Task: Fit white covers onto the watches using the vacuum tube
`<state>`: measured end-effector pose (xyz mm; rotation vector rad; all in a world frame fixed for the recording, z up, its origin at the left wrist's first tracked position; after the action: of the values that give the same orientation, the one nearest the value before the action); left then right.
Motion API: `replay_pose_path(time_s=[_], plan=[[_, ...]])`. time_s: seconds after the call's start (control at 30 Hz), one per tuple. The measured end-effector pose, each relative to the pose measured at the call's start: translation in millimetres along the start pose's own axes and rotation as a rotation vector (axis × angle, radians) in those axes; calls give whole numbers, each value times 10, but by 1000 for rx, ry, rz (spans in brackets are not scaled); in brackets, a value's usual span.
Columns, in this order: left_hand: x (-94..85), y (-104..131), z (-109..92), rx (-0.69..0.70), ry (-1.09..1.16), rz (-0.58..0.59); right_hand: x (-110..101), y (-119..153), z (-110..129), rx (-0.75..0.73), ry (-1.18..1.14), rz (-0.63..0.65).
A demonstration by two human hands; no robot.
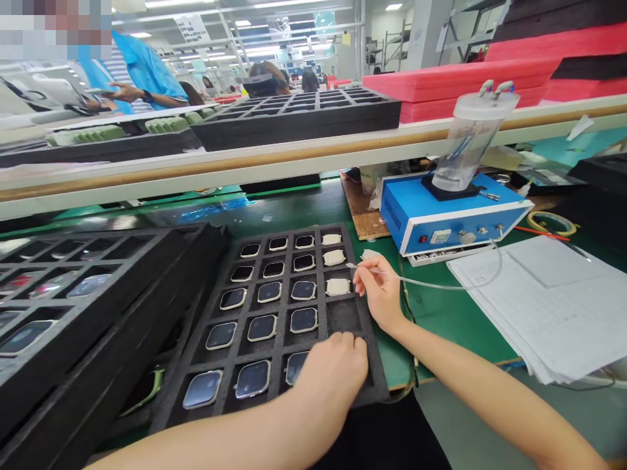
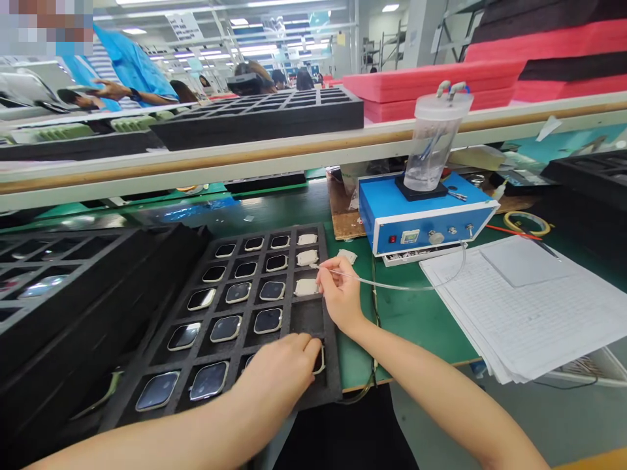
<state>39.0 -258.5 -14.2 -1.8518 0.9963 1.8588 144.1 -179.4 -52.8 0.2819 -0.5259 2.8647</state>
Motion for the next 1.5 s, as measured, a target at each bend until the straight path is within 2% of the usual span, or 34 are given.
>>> replay_pose_path(time_s=[0.2, 0.3, 0.33, 0.4, 0.47, 0.5, 0.63, 0.73, 0.83, 0.9, 1.03, 1.2, 1.5], plan=[[-210, 97, 332, -98, 555, -32, -2, -6, 7, 3, 8, -7], [-262, 86, 610, -45, 1037, -3, -1, -4, 15, 4, 7, -8], [-281, 61, 709, 0, 1226, -28, -1, -2, 17, 5, 5, -9], [-313, -12, 900, 79, 1548, -166, -1, 3, 20, 8, 2, -13], [-311, -103, 1038, 117, 1735, -304, 2, 9, 22, 17, 1, -12], [-293, -152, 1077, 128, 1781, -334, 4, 13, 24, 23, 1, -8], [-151, -326, 1126, 155, 1849, -360, 17, 33, 39, 53, 5, 10], [-25, -400, 1152, 119, 1815, -393, 23, 67, 52, 90, -23, 10], [49, -421, 1147, 126, 1726, -344, 34, 122, 65, 89, -62, 39], [58, -416, 1124, 172, 1674, -308, 46, 164, 69, 84, -71, 75], [33, -402, 1087, 241, 1572, -337, 65, 216, 57, 128, -67, 129], [43, -392, 1079, 233, 1460, -352, 53, 221, 30, 157, -25, 138], [55, -382, 1075, 220, 1432, -385, 43, 222, 29, 141, 13, 136]])
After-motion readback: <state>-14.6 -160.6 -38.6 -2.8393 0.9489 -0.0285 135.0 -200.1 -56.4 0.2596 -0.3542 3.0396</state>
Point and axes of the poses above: each hand's wrist, its own y-axis away from the middle knuckle, its own x-axis out of the palm, z = x × y, the point moved 2 cm from there along -y, towards the middle knuckle, and after that the axes turned 7 degrees about y, right-handed, at the moved point
